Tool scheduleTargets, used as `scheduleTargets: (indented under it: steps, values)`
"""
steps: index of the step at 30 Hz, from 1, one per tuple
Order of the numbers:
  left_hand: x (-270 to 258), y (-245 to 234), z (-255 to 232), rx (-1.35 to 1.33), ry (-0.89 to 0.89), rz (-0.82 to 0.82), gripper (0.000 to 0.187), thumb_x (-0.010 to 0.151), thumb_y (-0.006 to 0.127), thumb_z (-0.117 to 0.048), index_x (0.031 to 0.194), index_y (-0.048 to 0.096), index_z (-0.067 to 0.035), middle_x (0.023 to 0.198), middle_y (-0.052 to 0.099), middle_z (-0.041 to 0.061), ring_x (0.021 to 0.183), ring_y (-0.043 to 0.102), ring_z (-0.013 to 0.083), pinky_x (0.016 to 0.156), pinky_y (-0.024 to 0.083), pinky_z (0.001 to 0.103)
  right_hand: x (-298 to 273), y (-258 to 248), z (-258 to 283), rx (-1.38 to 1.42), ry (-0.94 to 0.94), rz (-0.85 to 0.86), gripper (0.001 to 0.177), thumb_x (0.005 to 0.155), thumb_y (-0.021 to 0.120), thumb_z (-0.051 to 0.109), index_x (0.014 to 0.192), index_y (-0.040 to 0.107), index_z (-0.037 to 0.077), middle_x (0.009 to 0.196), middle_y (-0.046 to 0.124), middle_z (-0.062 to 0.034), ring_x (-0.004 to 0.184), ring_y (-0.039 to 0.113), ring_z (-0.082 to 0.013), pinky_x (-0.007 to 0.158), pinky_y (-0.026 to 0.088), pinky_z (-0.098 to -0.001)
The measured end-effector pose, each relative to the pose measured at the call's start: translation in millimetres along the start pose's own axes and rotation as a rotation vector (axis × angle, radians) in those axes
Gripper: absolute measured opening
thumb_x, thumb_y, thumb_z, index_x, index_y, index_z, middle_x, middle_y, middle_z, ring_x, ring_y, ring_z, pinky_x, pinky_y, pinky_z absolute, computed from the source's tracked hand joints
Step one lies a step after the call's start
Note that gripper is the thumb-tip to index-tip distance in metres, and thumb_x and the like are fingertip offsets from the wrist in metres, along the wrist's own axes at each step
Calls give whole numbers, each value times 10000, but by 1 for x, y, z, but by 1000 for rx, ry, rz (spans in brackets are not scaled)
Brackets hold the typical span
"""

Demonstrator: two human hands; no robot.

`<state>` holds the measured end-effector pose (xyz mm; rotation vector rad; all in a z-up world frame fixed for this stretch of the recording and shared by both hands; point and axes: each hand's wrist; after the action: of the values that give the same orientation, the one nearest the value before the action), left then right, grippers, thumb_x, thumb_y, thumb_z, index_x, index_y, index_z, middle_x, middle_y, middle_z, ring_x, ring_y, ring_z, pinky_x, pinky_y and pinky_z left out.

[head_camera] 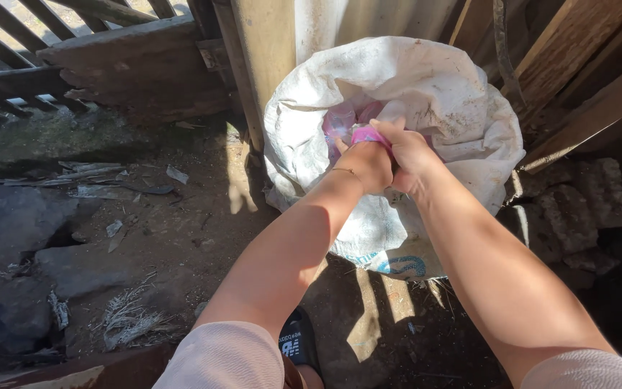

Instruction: The person sorts plastic cups from a sack, picking them up and nesting them into stacks by hand.

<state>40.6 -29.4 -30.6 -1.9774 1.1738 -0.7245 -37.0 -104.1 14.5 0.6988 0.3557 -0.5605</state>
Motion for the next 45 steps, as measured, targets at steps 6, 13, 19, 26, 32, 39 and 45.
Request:
scheduleTargets:
  steps: [6, 13, 19, 26, 32, 39, 45]
  values:
    - [1, -8, -2, -231, -54, 167, 370, 826, 580, -72, 1178, 688, -32, 1122, 713, 234, 1110, 677, 375, 964, 522, 443, 24, -15, 14, 189, 15, -128, 309, 925, 733, 179, 1106, 584, -21, 936, 669, -171, 785, 675, -292, 695, 598, -466]
    - [-6, -31, -13, -267, 42, 120, 453, 838, 525, -1, 1275, 637, -45, 1101, 709, 240, 1065, 679, 375, 895, 529, 426, 48, -55, 16, 290, -16, -150, 301, 898, 691, 193, 1088, 592, -18, 922, 682, -162, 754, 688, -283, 676, 613, -442]
    - [-10, -38, 33, -319, -366, -147, 235, 890, 596, -86, 1088, 711, -33, 1091, 755, 153, 1044, 728, 293, 934, 569, 373, 43, -68, 2, 232, -360, -293, 363, 834, 764, 158, 1137, 621, 16, 1017, 684, -114, 848, 720, -262, 734, 632, -474]
    - [-8, 3, 57, 343, -521, 187, 662, 803, 733, -144, 1375, 434, 3, 1345, 563, 189, 1247, 564, 351, 950, 514, 458, 46, -55, -11, 223, -293, -398, 398, 855, 779, 233, 1156, 634, 17, 986, 686, -127, 820, 705, -271, 725, 604, -484]
    - [-4, 4, 56, 452, -383, 118, 388, 918, 630, -112, 1287, 538, -41, 1267, 658, 180, 1165, 655, 362, 899, 567, 467, 41, -71, -13, 257, -285, -320, 360, 850, 781, 179, 1142, 635, 28, 977, 688, -113, 833, 715, -270, 738, 616, -479]
    - [-2, -20, 62, 243, -261, -123, 337, 899, 643, -121, 1213, 576, -19, 1254, 619, 245, 1084, 671, 392, 895, 568, 448, 32, -62, -13, 291, -209, -310, 362, 841, 763, 170, 1137, 612, 26, 978, 675, -111, 854, 708, -266, 736, 625, -498]
    - [-26, -5, 52, 551, -462, 318, 432, 838, 747, -300, 1218, 656, -117, 1285, 562, 102, 1286, 505, 269, 985, 481, 455, 35, -65, -31, 246, -126, -289, 353, 870, 776, 218, 1137, 615, 52, 940, 659, -99, 812, 681, -261, 744, 605, -481]
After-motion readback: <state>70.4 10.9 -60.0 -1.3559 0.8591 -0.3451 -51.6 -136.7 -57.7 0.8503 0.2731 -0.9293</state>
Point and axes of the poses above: each hand's wrist, its own x-axis towards the middle knuckle, its own y-axis out of the palm, z = x × y
